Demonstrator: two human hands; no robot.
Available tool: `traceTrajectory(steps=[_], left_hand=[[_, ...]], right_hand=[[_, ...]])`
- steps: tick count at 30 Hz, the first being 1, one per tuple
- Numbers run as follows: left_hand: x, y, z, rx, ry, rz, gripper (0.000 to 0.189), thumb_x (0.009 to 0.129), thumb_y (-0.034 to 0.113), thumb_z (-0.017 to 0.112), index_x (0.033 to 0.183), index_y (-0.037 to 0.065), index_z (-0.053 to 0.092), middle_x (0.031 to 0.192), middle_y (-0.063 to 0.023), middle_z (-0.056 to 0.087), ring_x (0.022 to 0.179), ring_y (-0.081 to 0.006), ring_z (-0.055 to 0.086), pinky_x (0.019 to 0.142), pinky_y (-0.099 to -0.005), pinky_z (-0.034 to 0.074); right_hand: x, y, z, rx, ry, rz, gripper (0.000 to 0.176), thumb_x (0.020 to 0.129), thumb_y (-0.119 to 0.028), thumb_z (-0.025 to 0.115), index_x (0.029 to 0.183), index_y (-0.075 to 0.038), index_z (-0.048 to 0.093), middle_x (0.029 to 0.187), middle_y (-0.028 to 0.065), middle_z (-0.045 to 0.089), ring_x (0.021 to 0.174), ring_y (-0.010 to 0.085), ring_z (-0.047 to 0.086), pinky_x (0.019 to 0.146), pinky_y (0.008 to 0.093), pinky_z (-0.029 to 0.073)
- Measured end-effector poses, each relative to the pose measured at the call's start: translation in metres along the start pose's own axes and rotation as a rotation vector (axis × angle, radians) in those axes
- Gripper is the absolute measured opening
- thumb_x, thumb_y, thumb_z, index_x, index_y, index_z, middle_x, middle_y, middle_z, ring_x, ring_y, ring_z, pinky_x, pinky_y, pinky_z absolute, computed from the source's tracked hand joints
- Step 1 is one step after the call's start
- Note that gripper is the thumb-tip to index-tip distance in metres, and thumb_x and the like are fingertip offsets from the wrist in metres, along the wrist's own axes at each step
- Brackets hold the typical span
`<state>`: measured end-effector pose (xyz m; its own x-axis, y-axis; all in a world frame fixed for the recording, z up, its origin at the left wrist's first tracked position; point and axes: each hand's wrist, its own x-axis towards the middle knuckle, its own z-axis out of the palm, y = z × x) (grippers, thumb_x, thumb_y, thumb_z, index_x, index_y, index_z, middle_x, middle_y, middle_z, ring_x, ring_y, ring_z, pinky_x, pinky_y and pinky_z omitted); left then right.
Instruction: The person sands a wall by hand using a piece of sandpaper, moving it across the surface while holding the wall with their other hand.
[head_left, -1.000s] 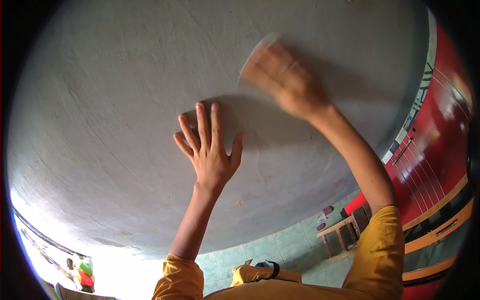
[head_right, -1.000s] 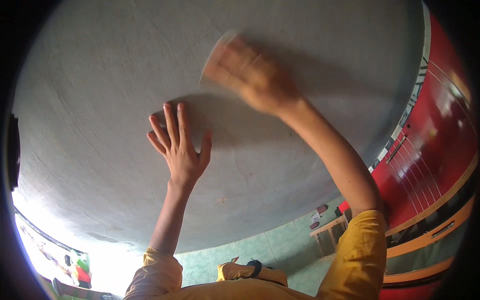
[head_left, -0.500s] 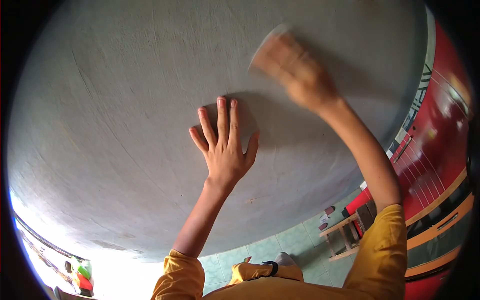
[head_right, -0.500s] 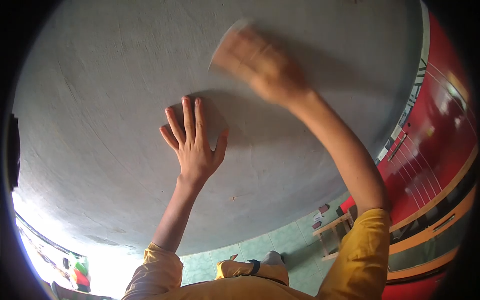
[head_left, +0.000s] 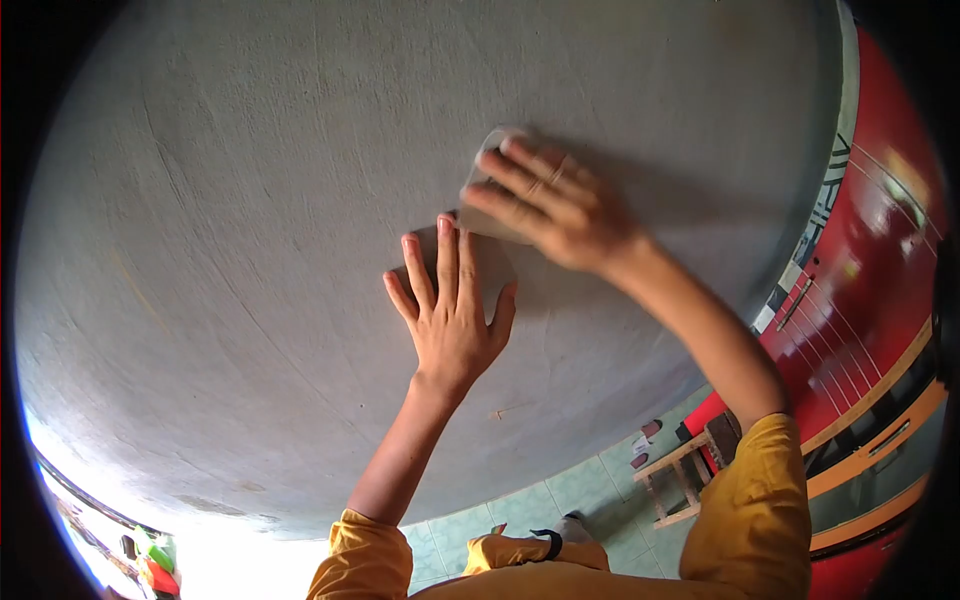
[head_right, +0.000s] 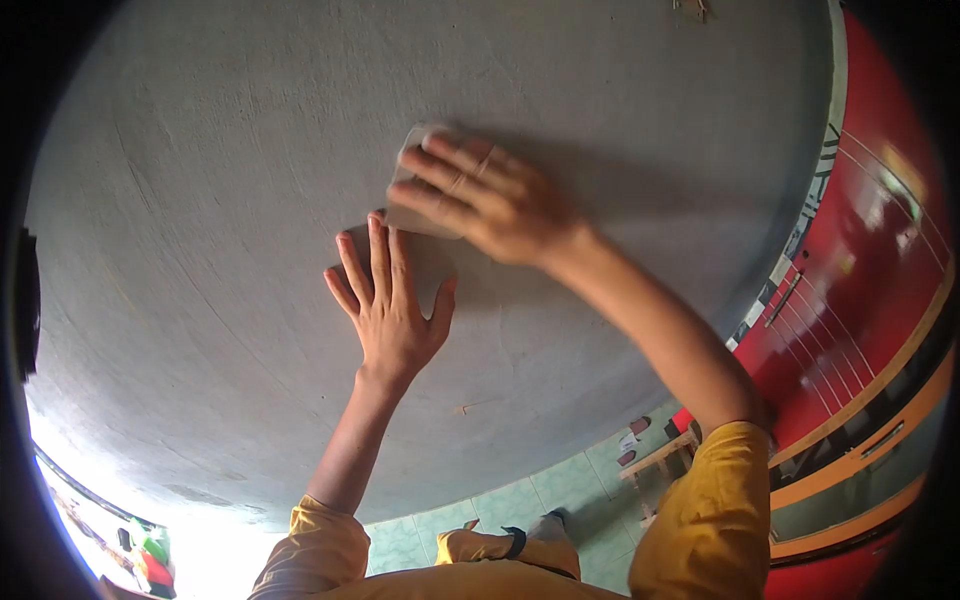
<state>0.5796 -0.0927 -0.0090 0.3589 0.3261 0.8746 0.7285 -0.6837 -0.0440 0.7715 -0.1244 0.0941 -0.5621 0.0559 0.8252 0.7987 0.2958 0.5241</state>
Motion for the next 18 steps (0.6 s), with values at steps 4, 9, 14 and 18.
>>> traceTrajectory(steps=[4,9,14,18], left_hand=[[-0.008,0.001,-0.001,0.016,-0.009,-0.011,0.090,0.094,0.043,0.062,0.159,0.003,0.014,0.167,-0.0177,0.008,0.152,-0.0448,-0.008,0.115,-0.0650,-0.009],[-0.011,-0.005,-0.003,-0.012,0.009,-0.040,0.093,0.093,0.042,0.063,0.159,-0.001,0.012,0.166,-0.0225,0.007,0.152,-0.0441,-0.008,0.116,-0.0619,-0.010],[-0.010,-0.005,-0.009,-0.008,0.024,-0.073,0.093,0.094,0.042,0.063,0.158,-0.002,0.012,0.166,-0.0233,0.006,0.152,-0.0445,-0.009,0.116,-0.0606,-0.012],[-0.007,-0.002,-0.009,0.018,0.027,-0.056,0.093,0.094,0.042,0.063,0.158,-0.001,0.012,0.166,-0.0232,0.005,0.152,-0.0451,-0.010,0.116,-0.0617,-0.012]], right_hand=[[0.031,0.045,-0.008,-0.218,0.152,0.168,0.039,0.093,-0.004,0.056,0.129,-0.015,0.065,0.140,0.0128,0.057,0.125,0.0342,0.057,0.103,0.0452,0.049],[0.016,0.026,-0.004,-0.065,-0.047,0.063,0.039,0.095,-0.007,0.056,0.132,-0.014,0.063,0.141,0.0130,0.056,0.130,0.0338,0.054,0.107,0.0449,0.047],[0.043,-0.001,0.013,-0.150,-0.011,-0.073,0.038,0.097,-0.008,0.054,0.133,-0.016,0.063,0.140,0.0121,0.057,0.130,0.0312,0.055,0.104,0.0442,0.049],[0.049,0.055,0.001,-0.260,0.076,-0.067,0.036,0.097,-0.014,0.055,0.132,-0.017,0.064,0.143,0.0108,0.056,0.130,0.0300,0.055,0.106,0.0443,0.048]])
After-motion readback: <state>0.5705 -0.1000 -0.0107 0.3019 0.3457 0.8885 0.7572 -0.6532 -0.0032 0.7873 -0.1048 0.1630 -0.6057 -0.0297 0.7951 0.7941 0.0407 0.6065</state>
